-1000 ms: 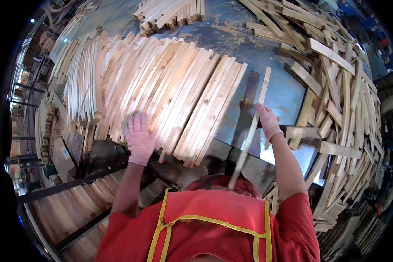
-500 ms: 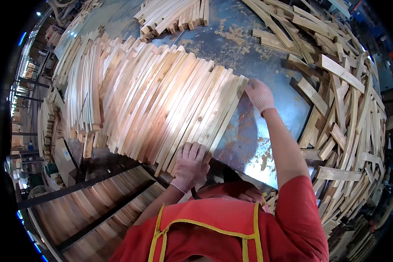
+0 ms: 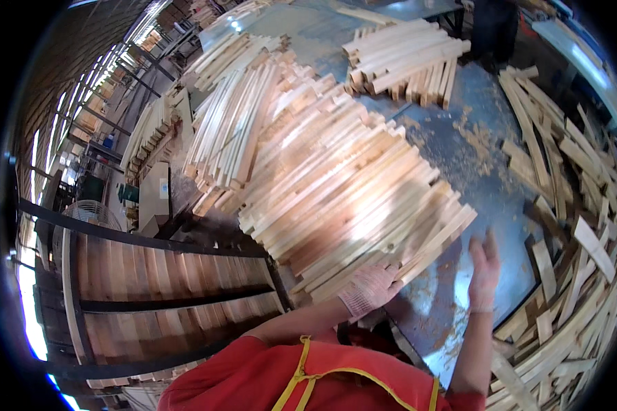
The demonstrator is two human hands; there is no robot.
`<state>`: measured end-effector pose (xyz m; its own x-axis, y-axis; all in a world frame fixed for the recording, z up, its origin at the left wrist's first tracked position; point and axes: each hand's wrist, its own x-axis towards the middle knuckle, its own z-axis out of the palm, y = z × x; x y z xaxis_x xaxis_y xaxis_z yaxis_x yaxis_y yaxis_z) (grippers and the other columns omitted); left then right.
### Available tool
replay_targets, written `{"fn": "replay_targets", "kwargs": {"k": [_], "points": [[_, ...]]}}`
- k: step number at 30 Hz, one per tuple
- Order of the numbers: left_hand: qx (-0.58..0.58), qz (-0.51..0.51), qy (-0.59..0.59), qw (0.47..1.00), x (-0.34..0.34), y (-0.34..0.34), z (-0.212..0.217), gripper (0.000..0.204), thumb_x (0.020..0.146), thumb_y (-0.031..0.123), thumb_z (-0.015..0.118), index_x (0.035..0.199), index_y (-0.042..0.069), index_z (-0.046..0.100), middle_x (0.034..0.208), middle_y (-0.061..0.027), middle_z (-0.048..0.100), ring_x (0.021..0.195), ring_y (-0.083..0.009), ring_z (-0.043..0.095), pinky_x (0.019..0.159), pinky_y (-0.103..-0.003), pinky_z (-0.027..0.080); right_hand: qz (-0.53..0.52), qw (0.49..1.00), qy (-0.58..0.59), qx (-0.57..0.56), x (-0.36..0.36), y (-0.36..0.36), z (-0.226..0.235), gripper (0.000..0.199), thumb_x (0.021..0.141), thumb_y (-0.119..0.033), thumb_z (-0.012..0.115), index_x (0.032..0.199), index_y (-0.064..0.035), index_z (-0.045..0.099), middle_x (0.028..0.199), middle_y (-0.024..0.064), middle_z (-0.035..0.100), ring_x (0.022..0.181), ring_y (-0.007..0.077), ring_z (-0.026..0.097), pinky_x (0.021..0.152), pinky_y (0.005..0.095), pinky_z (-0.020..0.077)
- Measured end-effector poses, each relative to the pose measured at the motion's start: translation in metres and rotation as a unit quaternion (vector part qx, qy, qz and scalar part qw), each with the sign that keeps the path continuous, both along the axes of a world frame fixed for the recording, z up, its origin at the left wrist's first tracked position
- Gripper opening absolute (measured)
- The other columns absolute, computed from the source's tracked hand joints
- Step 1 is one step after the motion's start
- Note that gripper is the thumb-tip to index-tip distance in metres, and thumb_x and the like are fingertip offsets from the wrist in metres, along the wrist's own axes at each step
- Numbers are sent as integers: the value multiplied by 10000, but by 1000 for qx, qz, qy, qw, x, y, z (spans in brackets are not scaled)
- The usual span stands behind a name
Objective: The person repeatedly picks up thin wooden planks from a large pile on a metal table and stacks them into a neat pile. The person uses both hands to align and place the planks one by one.
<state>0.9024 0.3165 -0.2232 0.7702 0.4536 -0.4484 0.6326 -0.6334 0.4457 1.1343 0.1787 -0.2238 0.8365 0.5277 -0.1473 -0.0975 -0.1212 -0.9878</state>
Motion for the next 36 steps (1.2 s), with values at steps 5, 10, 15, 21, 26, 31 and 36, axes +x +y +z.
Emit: {"fn": "replay_targets", "kwargs": {"k": [5,10,15,21,26,31,36], "points": [[6,104,-219,970,29,99,50,344,1008,332,610,1103,5,658,921,-195,713,809,-374,680,772,-492,550,182,947,261,39,-98,-28,-99,875,972,-108,722,1693,-89,227,1417,93,627,1278,244,610,1090,371,507],[192,166,-204,945,21,277,104,297,968,322,621,1041,53,725,877,-228,731,788,-443,709,767,-558,564,130,974,175,-60,-164,42,-58,811,888,-131,788,1543,-56,316,1376,192,641,1221,305,643,1031,423,530],[516,32,-18,856,-17,468,82,289,994,283,563,1079,78,748,1100,-159,779,979,-395,768,852,-503,611,125,971,68,-189,-164,49,-58,863,846,-138,800,1545,-45,302,1303,212,666,1162,307,673,1002,412,544],[472,229,88,847,-64,518,41,350,959,245,653,1282,114,632,1239,-158,700,1141,-352,704,911,-485,579,120,975,145,-117,-162,53,-71,866,849,-58,735,1576,-59,263,1385,167,609,1263,281,618,1049,422,530],[503,49,-147,850,-90,357,54,413,982,348,664,1287,81,583,1279,-153,661,1139,-376,659,934,-494,547,111,973,193,-54,-156,45,-77,929,850,-50,755,1603,-19,211,1437,181,589,1300,280,601,1096,406,503],[-128,-162,211,955,-193,152,27,419,995,442,652,1214,89,699,1091,-150,730,1006,-295,703,915,-419,563,170,953,36,-249,-148,40,-86,1001,876,-318,809,1600,0,194,1437,319,583,1330,459,599,1135,448,466],[-392,458,46,797,-230,95,-14,646,992,574,664,1369,49,654,1147,-152,731,1077,-323,682,1013,-408,519,191,949,73,-239,-134,37,-55,950,899,-355,791,1616,-36,255,1470,286,584,1349,444,588,1132,440,455]]}}
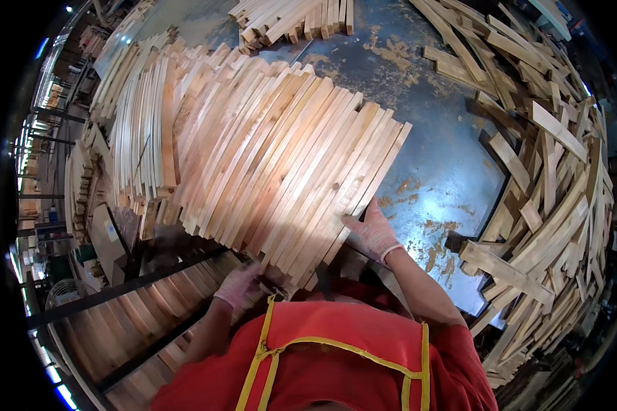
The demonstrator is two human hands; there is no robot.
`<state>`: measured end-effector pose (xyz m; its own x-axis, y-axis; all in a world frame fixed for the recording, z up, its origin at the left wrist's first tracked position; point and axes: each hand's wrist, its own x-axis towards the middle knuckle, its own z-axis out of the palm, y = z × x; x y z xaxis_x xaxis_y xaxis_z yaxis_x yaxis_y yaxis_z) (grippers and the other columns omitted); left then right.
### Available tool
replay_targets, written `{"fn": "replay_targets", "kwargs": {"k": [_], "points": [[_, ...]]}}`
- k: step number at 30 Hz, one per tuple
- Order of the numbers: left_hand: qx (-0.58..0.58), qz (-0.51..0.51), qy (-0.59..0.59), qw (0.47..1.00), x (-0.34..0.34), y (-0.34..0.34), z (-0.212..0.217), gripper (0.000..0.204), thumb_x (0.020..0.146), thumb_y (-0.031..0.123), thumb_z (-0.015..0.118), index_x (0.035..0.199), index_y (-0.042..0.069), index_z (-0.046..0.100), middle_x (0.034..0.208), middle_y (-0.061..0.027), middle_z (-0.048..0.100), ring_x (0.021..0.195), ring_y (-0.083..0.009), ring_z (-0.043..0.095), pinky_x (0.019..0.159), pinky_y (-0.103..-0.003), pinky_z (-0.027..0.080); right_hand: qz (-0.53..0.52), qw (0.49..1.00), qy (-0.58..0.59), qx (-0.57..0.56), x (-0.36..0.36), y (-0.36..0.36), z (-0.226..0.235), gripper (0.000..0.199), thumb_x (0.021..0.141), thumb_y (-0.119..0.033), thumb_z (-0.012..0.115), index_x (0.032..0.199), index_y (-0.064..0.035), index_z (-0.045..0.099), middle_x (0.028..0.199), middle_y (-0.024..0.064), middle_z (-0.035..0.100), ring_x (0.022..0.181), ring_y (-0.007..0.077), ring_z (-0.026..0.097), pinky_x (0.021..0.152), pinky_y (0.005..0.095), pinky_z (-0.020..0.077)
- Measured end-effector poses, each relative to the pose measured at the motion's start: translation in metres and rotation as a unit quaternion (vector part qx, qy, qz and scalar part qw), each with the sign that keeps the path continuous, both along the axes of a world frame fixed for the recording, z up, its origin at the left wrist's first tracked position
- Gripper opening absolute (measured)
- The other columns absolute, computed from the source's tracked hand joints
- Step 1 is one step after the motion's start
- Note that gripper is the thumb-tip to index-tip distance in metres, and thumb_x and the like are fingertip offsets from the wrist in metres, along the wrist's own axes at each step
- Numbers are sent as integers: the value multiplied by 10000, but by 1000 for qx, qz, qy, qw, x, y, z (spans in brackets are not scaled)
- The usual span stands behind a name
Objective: The person repeatedly picks up thin wooden planks from a large pile on a metal table and stacks them into a neat pile. The person uses both hands to align and place the planks one by one.
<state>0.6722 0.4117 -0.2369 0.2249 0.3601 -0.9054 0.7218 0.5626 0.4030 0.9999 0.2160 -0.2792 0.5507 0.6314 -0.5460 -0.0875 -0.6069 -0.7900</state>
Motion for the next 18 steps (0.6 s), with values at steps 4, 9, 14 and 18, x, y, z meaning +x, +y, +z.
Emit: {"fn": "replay_targets", "kwargs": {"k": [4,9,14,18], "points": [[76,342,-82,933,22,-43,-78,516,1018,488,675,1247,25,677,1052,-39,688,979,-168,643,925,-353,515,-70,992,69,83,1,-17,-10,879,922,-376,771,1600,-8,350,1479,274,593,1363,397,583,1145,407,438],[132,-338,-110,925,36,-96,-19,326,993,425,666,1117,134,743,983,-26,701,952,-203,679,840,-384,527,-70,991,45,103,44,-64,-17,858,943,-353,745,1610,6,343,1484,245,604,1360,358,589,1159,403,434],[396,-257,-94,877,153,-58,6,513,951,482,657,1193,30,686,1051,-221,702,1006,-388,688,890,-472,528,9,998,-63,12,93,-66,13,835,952,-399,709,1585,26,369,1479,284,597,1374,393,584,1140,420,448],[417,-273,22,867,246,-34,-24,784,892,582,692,1425,15,596,1352,-260,632,1216,-412,643,1019,-468,523,17,997,-70,-29,118,-42,-8,835,931,-481,708,1492,78,444,1371,306,660,1256,451,653,1076,444,500]]}}
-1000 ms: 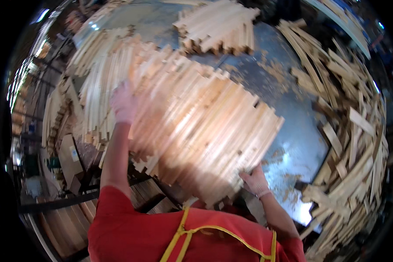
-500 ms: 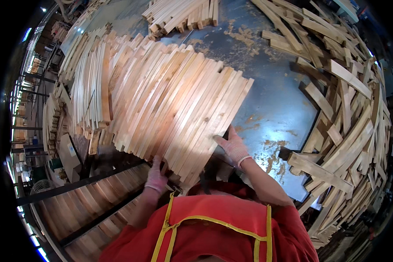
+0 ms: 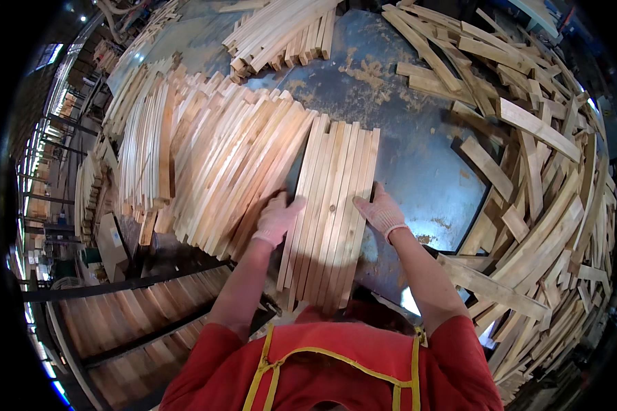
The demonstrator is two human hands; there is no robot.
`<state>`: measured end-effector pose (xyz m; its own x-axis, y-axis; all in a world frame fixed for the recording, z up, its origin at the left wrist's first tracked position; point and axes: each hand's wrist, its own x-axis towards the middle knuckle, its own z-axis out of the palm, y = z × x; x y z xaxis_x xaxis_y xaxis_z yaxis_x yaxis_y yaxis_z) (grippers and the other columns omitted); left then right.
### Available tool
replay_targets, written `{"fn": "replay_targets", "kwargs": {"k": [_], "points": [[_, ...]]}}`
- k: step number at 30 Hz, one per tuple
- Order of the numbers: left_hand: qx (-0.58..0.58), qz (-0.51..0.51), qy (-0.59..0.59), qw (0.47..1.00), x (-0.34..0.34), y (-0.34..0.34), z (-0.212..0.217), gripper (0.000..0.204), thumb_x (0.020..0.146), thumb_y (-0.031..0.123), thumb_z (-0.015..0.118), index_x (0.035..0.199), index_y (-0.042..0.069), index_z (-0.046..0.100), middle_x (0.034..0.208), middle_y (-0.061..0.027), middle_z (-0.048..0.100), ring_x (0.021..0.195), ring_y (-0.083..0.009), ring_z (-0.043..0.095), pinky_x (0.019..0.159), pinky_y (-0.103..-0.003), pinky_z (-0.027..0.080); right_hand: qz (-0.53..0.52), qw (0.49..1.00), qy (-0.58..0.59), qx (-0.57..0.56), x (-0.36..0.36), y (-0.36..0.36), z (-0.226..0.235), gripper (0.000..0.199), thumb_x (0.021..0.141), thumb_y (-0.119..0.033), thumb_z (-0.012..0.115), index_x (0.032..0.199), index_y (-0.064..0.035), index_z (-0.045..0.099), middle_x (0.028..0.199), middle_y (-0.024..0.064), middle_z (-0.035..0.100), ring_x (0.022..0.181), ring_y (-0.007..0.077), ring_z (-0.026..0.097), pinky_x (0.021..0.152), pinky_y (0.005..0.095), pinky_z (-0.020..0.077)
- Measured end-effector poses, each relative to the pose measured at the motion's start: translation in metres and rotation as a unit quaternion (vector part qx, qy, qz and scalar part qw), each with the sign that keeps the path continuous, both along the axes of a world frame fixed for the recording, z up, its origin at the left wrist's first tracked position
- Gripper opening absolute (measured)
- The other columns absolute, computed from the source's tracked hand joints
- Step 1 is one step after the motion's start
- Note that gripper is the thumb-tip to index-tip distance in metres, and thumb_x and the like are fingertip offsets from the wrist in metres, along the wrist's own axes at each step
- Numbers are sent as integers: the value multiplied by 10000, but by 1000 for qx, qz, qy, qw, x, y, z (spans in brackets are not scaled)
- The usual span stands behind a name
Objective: The person repeatedly picks up thin wooden planks from a large pile on a metal table and stacks them into a neat pile. The person uses both hands to align and place the planks one by one.
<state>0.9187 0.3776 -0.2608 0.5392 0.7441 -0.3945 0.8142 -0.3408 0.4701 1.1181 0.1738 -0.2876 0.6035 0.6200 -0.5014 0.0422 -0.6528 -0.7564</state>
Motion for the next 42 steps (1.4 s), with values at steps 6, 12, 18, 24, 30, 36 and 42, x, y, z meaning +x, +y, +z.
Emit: {"fn": "replay_targets", "kwargs": {"k": [6,12,18,24,30,36,42], "points": [[-24,-12,1,1000,51,-16,4,1003,831,627,726,1549,-25,471,1516,-285,522,1355,-440,574,1136,-487,481,-141,974,130,124,-11,6,15,843,871,-345,830,1454,129,448,1328,295,680,1213,358,686,1062,385,531],[60,-70,-305,948,79,-10,134,987,815,479,800,1553,-58,423,1472,-324,506,1322,-480,560,1111,-524,480,-172,922,-65,340,5,-2,179,781,868,-162,836,1531,13,462,1379,169,653,1259,229,607,1095,368,498],[183,-180,-558,789,88,17,199,939,781,294,898,1514,-82,449,1369,-294,546,1239,-462,571,1045,-505,511,-167,895,-198,364,-2,-11,250,681,908,-144,818,1490,-2,496,1390,129,637,1234,213,620,1065,371,508],[203,-370,-287,860,15,70,42,719,995,251,575,1635,51,317,1631,-173,396,1490,-355,430,1174,-437,437,-197,905,-29,376,-50,-11,-7,581,993,-208,650,1517,-27,474,1483,174,553,1201,240,607,1069,367,490],[365,-531,177,744,-71,81,-5,580,1004,192,487,1555,13,466,1578,-125,480,1500,-311,411,1223,-465,318,211,881,-340,-254,-161,8,-2,622,896,-219,628,1451,48,544,1491,213,520,1406,396,485,1139,485,442],[335,-488,56,804,-89,56,49,513,1014,210,492,1492,36,561,1534,-117,528,1441,-308,470,1199,-467,343,-50,992,-72,88,-123,-3,-6,550,892,-145,634,1428,-31,589,1280,180,695,1203,300,653,1049,399,513],[207,-462,-163,847,-64,-46,84,746,876,304,748,1535,71,489,1507,-169,504,1406,-382,480,1159,-511,416,-115,959,98,241,-135,20,-23,554,972,-149,699,1496,-44,550,1311,130,715,1163,199,660,1033,355,516]]}}
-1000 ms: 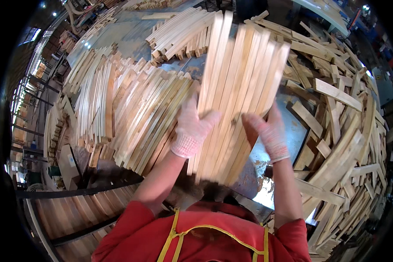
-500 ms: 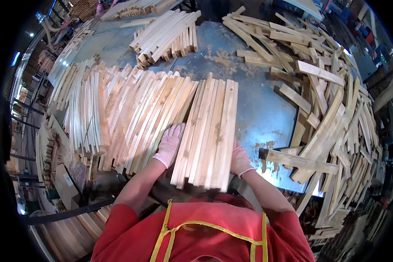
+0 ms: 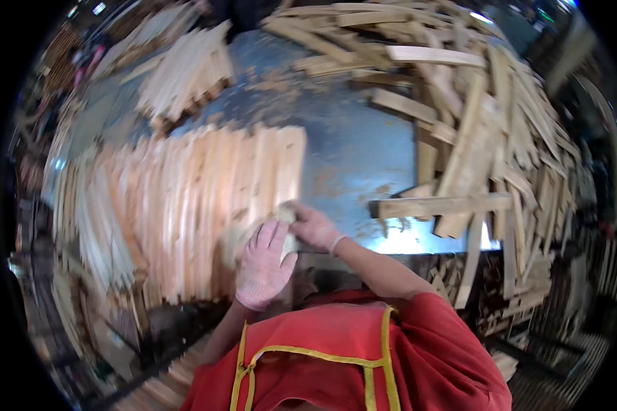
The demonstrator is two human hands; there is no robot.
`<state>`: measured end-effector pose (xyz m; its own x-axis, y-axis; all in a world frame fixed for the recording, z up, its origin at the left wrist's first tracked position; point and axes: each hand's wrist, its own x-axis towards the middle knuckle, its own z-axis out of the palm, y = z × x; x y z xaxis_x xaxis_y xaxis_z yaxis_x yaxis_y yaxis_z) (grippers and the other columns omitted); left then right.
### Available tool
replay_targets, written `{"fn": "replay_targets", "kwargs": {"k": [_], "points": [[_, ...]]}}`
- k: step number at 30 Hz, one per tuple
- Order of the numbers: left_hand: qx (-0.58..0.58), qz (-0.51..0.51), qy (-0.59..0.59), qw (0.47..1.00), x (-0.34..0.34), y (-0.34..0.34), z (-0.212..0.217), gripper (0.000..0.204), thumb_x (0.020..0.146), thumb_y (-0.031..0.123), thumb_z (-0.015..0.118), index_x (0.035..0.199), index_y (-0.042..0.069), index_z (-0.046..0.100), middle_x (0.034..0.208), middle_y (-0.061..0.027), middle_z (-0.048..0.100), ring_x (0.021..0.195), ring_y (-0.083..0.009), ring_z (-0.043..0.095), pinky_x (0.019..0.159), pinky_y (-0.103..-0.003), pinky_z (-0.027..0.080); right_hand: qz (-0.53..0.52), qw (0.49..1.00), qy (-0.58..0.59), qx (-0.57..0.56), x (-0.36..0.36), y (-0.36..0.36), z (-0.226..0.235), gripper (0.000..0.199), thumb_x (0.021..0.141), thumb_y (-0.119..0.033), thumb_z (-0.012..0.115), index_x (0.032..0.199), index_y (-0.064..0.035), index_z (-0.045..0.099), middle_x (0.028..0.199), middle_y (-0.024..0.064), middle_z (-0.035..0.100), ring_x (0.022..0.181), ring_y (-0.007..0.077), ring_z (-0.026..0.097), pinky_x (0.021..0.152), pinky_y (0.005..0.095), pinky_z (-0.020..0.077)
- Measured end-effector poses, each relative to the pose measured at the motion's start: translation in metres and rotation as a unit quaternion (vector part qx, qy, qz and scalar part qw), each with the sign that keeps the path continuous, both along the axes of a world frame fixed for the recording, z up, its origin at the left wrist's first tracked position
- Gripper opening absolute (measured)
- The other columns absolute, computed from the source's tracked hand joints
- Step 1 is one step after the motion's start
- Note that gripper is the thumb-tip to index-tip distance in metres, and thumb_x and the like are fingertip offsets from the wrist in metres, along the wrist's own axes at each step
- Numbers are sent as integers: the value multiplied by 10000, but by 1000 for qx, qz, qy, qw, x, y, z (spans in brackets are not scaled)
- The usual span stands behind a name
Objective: The person repeatedly picks up thin wooden planks from a large pile on a metal table and stacks them into a neat pile. The person uses both hands to align and place the planks one by one.
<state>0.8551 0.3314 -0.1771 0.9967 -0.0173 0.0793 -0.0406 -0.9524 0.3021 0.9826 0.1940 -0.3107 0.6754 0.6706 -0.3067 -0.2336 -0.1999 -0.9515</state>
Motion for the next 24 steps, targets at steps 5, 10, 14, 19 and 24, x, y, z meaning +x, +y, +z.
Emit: {"fn": "replay_targets", "kwargs": {"k": [5,10,14,19,24], "points": [[-43,-38,-102,993,37,-90,-29,944,787,324,846,1590,82,411,1556,-214,438,1428,-415,454,1173,-546,393,-83,991,-93,-54,29,-98,76,658,930,-267,696,1526,-50,520,1339,233,688,1241,346,666,1076,414,509],[-11,-167,-88,982,109,-189,-46,1007,745,404,868,1588,89,416,1575,-164,441,1469,-392,406,1197,-541,350,-415,869,-266,-38,58,-321,78,588,946,-167,710,1494,-7,569,1408,206,669,1327,286,627,1139,366,474],[86,-247,16,965,163,-273,-55,984,772,472,838,1589,106,428,1557,-134,457,1472,-363,395,1225,-536,300,-640,740,-205,-20,57,-498,36,560,970,-89,687,1500,26,551,1410,156,664,1310,253,620,1132,356,461],[138,-216,43,966,190,-279,-96,929,790,298,806,1605,94,411,1244,-134,622,1147,-365,612,1065,-552,455,-680,710,-102,-151,19,-556,4,523,969,-43,663,1482,15,578,1346,132,690,1200,214,662,1085,334,493],[-55,-18,75,996,120,-219,-42,983,807,266,756,1652,77,290,1225,-239,672,1058,-475,668,936,-550,548,-503,832,-144,-184,32,-474,16,558,952,-57,650,1496,28,560,1335,132,689,1195,248,659,1059,354,501]]}}
